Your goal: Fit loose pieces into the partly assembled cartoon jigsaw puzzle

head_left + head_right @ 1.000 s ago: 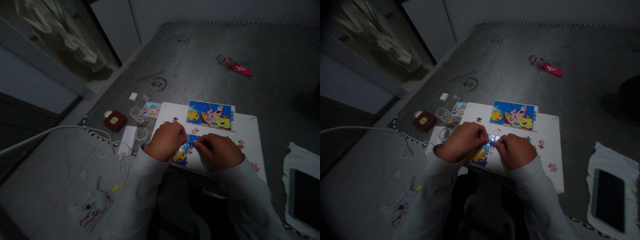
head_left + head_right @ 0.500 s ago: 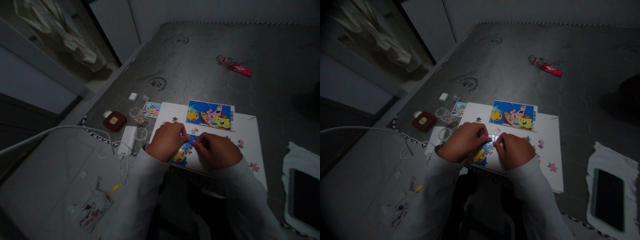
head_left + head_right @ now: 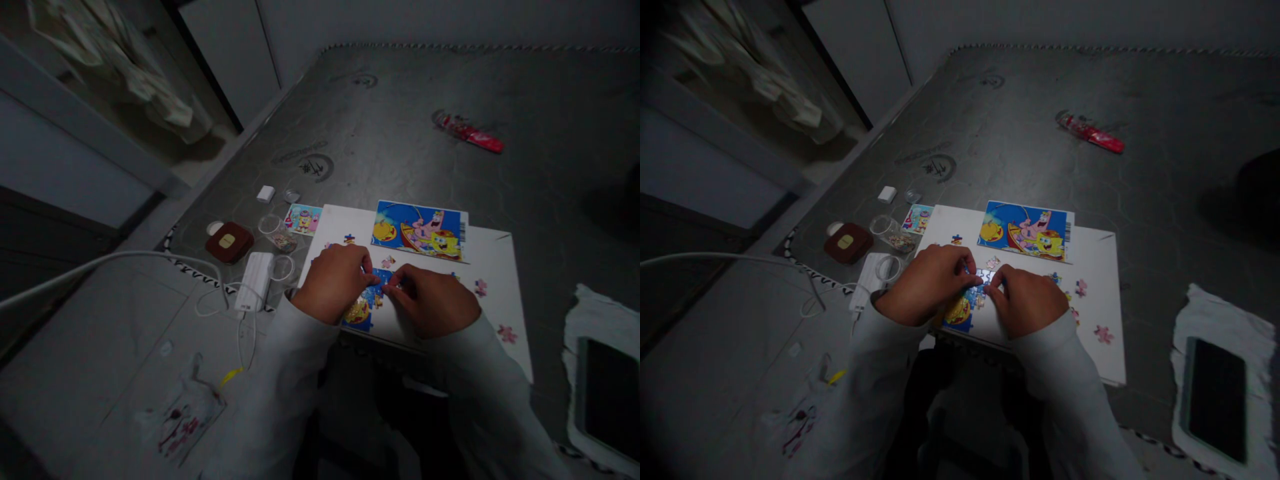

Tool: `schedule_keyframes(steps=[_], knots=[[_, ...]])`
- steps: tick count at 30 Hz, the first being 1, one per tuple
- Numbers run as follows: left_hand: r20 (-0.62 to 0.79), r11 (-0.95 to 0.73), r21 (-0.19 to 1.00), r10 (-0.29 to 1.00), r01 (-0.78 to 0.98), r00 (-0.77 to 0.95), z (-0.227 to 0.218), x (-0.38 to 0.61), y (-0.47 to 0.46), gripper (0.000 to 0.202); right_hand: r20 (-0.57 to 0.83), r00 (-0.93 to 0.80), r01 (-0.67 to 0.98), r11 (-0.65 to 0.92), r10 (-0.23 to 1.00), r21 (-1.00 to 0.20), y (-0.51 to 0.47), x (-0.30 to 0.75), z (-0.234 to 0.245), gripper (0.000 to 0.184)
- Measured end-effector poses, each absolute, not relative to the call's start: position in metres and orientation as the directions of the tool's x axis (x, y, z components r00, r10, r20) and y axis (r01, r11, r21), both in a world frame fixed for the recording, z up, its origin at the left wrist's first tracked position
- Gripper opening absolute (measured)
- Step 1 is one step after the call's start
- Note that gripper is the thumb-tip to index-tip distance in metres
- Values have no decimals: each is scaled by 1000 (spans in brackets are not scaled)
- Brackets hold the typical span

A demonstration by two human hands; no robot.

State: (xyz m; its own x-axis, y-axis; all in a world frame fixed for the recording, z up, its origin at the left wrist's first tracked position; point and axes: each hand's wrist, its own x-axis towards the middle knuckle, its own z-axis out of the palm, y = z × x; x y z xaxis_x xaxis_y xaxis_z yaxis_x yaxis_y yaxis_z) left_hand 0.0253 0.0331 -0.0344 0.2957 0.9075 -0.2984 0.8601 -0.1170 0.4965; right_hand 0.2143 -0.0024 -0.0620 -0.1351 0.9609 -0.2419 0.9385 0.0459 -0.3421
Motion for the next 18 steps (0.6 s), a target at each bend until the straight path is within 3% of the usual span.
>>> schedule_keyframes(steps=[9,14,18], knots=[[-306,-99,505,908,857,285,-34,27,32,10,-155,-106,950,54,982,-307,-9,208,-63,21],[-307,-130,505,897,853,318,-34,25,32,8,-249,-130,949,48,960,-313,-5,208,-59,23],[-315,-128,522,889,843,331,-34,24,32,7,-232,-133,949,56,964,-311,-4,212,-57,23]])
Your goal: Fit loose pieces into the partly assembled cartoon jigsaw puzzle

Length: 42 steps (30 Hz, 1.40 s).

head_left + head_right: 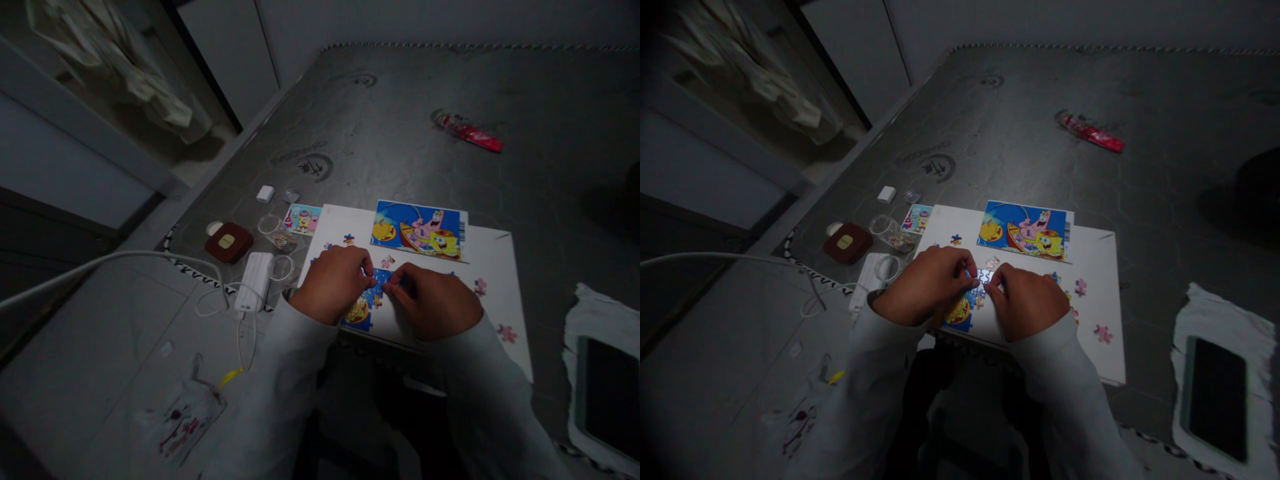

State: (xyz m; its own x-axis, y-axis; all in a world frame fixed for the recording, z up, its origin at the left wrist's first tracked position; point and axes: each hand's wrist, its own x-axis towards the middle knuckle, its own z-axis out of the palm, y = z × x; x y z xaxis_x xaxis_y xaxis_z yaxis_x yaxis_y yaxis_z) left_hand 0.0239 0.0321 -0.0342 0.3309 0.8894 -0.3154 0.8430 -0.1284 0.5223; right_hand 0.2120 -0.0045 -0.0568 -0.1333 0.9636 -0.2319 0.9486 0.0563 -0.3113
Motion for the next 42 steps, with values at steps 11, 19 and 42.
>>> schedule_keyframes(steps=[11,19,42], knots=[[-272,-139,436,921,889,277,-22,17,30,12,-179,-106,956,51,978,-287,-6,213,-55,22],[-250,-75,336,954,939,166,-12,6,30,18,-124,-177,945,134,976,-299,-6,200,-53,19],[-220,50,225,976,973,1,-5,-4,30,21,-88,-41,966,17,995,-258,-10,223,-44,35]])
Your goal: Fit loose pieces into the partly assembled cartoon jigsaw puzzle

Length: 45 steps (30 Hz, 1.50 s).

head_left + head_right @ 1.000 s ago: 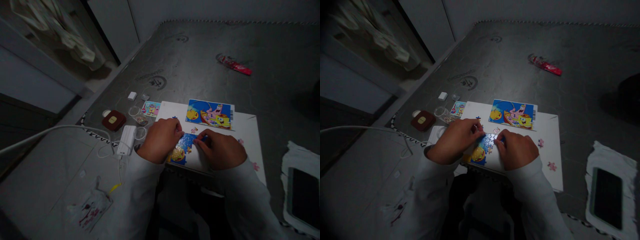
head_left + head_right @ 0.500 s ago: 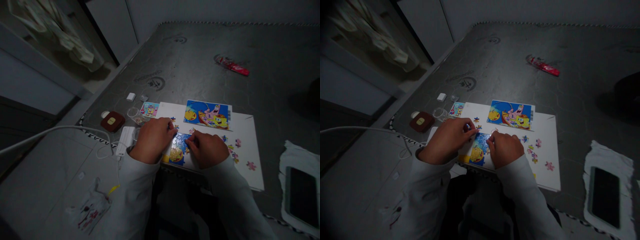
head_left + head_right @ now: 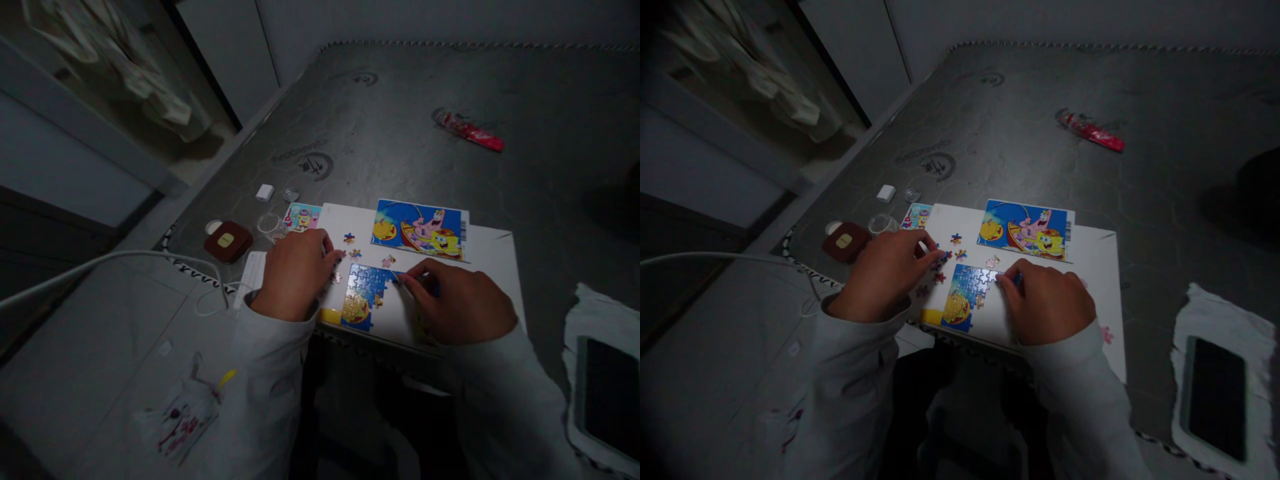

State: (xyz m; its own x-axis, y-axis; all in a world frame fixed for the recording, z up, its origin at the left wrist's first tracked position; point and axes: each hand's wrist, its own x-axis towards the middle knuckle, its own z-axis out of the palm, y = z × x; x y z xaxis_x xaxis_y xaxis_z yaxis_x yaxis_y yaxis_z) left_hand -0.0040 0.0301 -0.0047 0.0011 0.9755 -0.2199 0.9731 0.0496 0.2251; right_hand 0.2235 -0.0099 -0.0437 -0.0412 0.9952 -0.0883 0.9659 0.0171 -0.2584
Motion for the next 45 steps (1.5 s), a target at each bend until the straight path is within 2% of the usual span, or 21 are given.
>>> schedule_keyframes(steps=[7,10,13,20,34,38,45], knots=[[-248,21,213,968,977,33,-8,-6,31,22,-46,-20,965,7,999,-264,-14,242,-39,40],[-251,25,220,967,975,32,-7,-6,31,21,-73,-41,964,20,997,-266,-14,244,-38,36],[-262,43,220,965,975,16,-5,-8,30,21,-14,-14,968,10,1000,-250,-18,240,-33,31],[-270,88,215,963,973,-27,-3,-21,31,18,5,-30,967,31,1000,-252,-23,236,-31,34],[-280,130,239,958,962,-60,-3,-40,33,15,52,-28,983,37,998,-180,-23,211,-40,38],[-307,108,235,951,966,-32,-3,-42,33,15,52,-28,982,37,998,-185,-21,212,-42,38],[-343,43,272,938,961,55,-6,-41,34,27,46,-19,977,29,999,-211,-20,217,-42,38]])
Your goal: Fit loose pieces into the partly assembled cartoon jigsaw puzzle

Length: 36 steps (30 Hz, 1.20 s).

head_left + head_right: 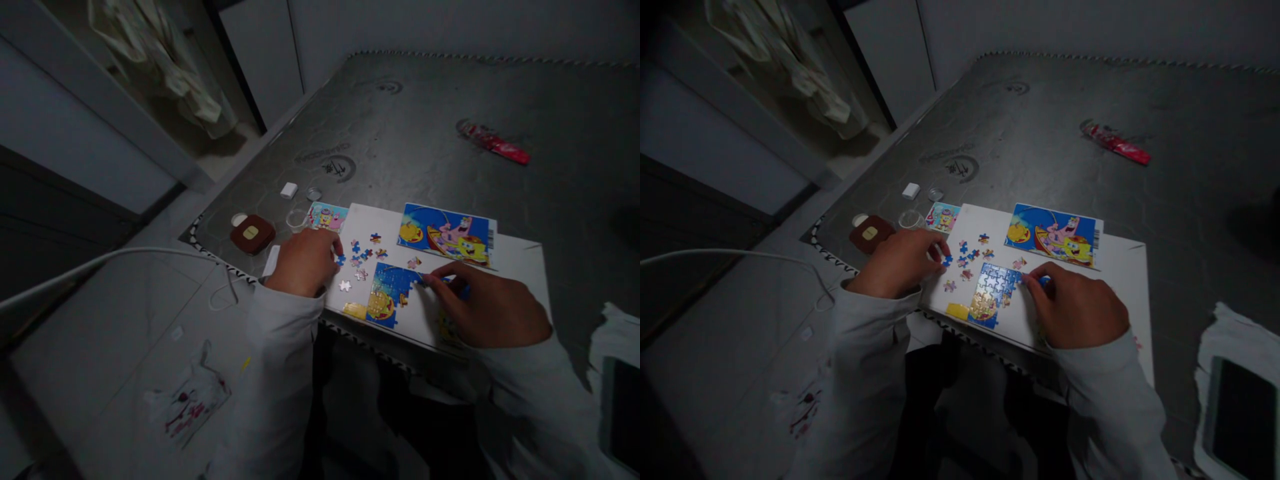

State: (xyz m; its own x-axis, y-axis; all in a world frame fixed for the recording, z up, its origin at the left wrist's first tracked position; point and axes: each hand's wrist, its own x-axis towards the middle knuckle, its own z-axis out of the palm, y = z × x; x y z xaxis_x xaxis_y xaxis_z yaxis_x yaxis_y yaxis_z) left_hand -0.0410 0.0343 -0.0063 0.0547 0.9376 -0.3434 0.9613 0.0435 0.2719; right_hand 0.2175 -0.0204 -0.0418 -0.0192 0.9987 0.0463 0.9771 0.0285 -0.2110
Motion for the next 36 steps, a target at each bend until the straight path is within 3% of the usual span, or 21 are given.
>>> schedule_keyframes(steps=[11,28,36], knots=[[-319,35,217,947,976,37,-9,-37,35,22,5,-22,969,23,1000,-246,-21,221,-34,36],[-324,-61,264,934,963,148,-6,-38,31,31,-23,6,964,-12,1000,-266,-20,226,-33,31],[-282,-43,265,952,963,120,-2,-37,31,19,-2,-11,968,10,1000,-249,-20,226,-35,34]])
